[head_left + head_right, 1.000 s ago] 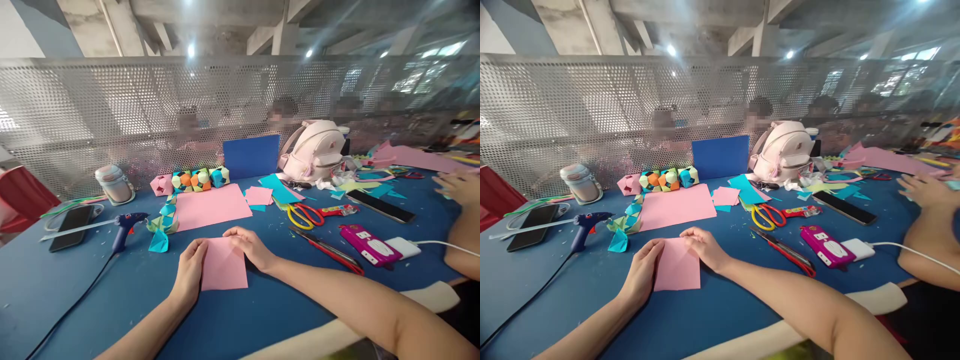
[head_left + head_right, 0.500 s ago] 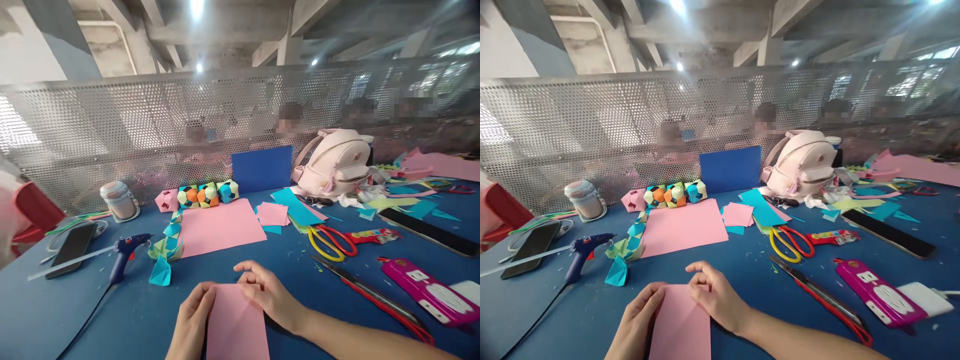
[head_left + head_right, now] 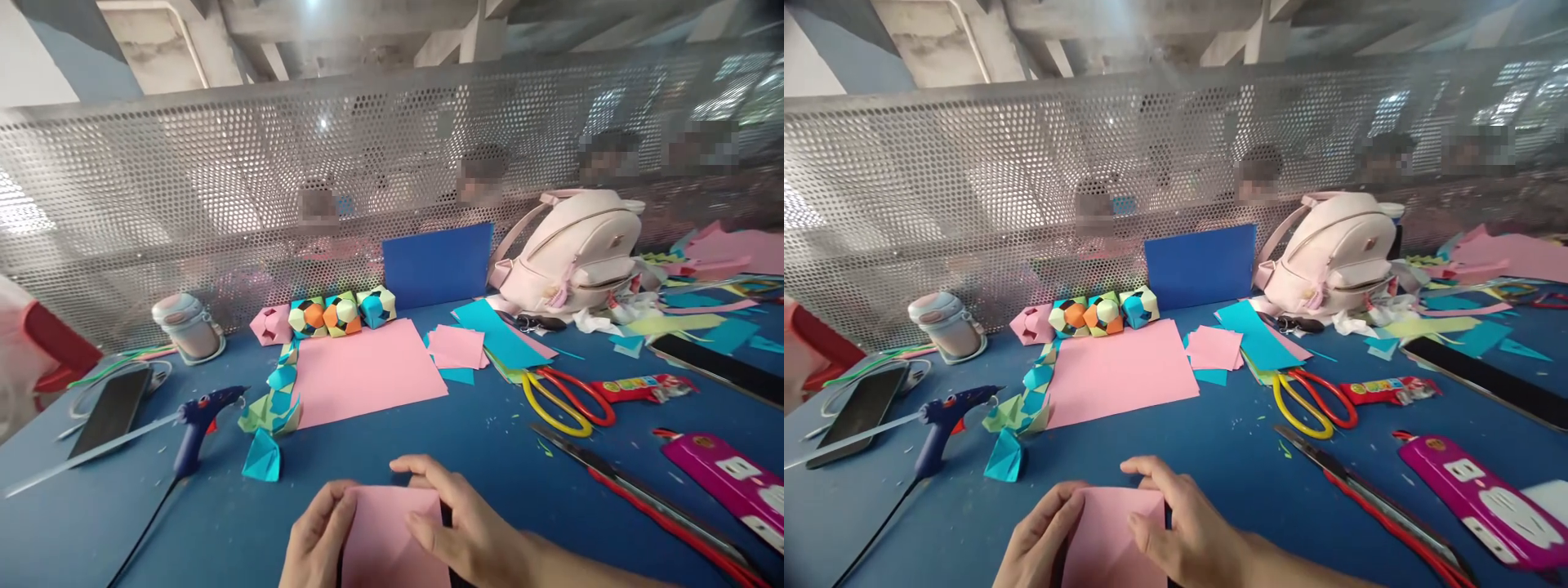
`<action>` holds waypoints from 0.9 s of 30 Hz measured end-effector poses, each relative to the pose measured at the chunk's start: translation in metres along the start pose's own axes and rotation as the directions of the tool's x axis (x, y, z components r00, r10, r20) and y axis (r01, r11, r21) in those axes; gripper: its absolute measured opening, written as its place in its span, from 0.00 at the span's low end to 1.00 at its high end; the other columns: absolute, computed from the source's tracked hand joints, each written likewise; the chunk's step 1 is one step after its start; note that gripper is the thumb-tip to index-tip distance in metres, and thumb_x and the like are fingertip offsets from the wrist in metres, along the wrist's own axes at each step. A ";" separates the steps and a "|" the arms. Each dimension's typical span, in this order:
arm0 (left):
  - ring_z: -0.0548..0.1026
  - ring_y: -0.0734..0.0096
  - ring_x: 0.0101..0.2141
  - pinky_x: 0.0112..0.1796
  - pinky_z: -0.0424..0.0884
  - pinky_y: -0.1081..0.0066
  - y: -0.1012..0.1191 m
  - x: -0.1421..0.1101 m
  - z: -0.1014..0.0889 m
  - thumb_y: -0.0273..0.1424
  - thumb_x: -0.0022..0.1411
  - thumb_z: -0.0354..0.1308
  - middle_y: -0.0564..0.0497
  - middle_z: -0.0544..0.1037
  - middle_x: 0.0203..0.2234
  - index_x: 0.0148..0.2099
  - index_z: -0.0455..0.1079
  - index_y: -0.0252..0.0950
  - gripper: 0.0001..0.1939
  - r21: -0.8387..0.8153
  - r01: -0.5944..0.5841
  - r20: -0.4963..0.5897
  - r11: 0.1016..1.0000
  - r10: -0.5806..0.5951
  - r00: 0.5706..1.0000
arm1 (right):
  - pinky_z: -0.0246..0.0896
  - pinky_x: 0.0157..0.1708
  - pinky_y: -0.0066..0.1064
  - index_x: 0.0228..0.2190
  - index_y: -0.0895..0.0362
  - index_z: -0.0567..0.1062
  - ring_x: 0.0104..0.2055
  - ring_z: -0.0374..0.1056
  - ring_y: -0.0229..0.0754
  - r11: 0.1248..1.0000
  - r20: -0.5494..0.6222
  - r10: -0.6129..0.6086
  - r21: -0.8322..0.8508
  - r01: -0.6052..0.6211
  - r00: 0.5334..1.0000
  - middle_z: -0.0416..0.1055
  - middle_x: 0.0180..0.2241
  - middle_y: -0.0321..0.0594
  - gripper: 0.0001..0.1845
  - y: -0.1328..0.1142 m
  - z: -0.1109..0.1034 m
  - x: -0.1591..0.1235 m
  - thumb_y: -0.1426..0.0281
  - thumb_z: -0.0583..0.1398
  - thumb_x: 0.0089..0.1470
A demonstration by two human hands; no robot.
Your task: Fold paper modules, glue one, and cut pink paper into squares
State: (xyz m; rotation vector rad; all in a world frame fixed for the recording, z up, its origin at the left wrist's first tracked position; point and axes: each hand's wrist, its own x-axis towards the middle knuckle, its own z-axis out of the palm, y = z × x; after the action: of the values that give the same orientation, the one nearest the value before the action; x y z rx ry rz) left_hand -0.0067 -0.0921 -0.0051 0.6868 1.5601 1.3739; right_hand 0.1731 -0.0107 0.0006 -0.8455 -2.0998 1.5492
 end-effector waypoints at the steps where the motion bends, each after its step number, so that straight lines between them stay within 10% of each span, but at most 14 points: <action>1: 0.64 0.72 0.26 0.26 0.61 0.75 0.002 -0.002 0.000 0.54 0.45 0.64 0.53 0.70 0.23 0.31 0.73 0.35 0.26 -0.004 0.006 0.017 1.000 -0.006 1.000 | 0.62 0.38 0.35 0.54 0.55 0.65 0.36 0.68 0.44 1.000 -0.003 -0.005 0.006 0.005 1.000 0.71 0.37 0.43 0.27 0.001 0.001 0.000 0.61 0.56 0.53; 9: 0.64 0.73 0.25 0.25 0.61 0.77 0.003 -0.006 -0.003 0.49 0.53 0.60 0.54 0.70 0.24 0.34 0.72 0.36 0.20 0.016 -0.045 0.115 0.999 0.043 0.992 | 0.62 0.33 0.33 0.52 0.56 0.63 0.32 0.65 0.40 0.989 -0.032 -0.145 0.023 0.146 0.989 0.70 0.35 0.41 0.24 0.001 0.003 0.000 0.61 0.55 0.56; 19: 0.63 0.77 0.25 0.25 0.59 0.78 0.001 0.002 -0.004 0.45 0.54 0.61 0.56 0.68 0.24 0.34 0.70 0.35 0.16 -0.094 -0.109 0.073 0.990 0.116 0.991 | 0.59 0.32 0.30 0.51 0.57 0.62 0.30 0.63 0.37 0.964 -0.118 -0.008 0.265 0.039 0.993 0.67 0.28 0.33 0.27 -0.002 0.005 0.006 0.59 0.60 0.52; 27: 0.61 0.80 0.21 0.22 0.57 0.79 0.009 -0.002 0.003 0.41 0.49 0.66 0.58 0.65 0.20 0.32 0.69 0.35 0.16 -0.281 -0.038 0.053 0.959 0.055 0.997 | 0.52 0.28 0.29 0.23 0.57 0.68 0.26 0.55 0.34 0.958 -0.128 -0.005 0.282 0.041 0.992 0.61 0.22 0.32 0.17 -0.006 -0.004 0.011 0.56 0.61 0.49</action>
State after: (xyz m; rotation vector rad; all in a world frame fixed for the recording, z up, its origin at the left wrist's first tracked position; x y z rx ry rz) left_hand -0.0046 -0.0901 0.0046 0.5872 1.2752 1.5572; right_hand 0.1662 -0.0015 0.0068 -0.7893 -1.7378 1.6866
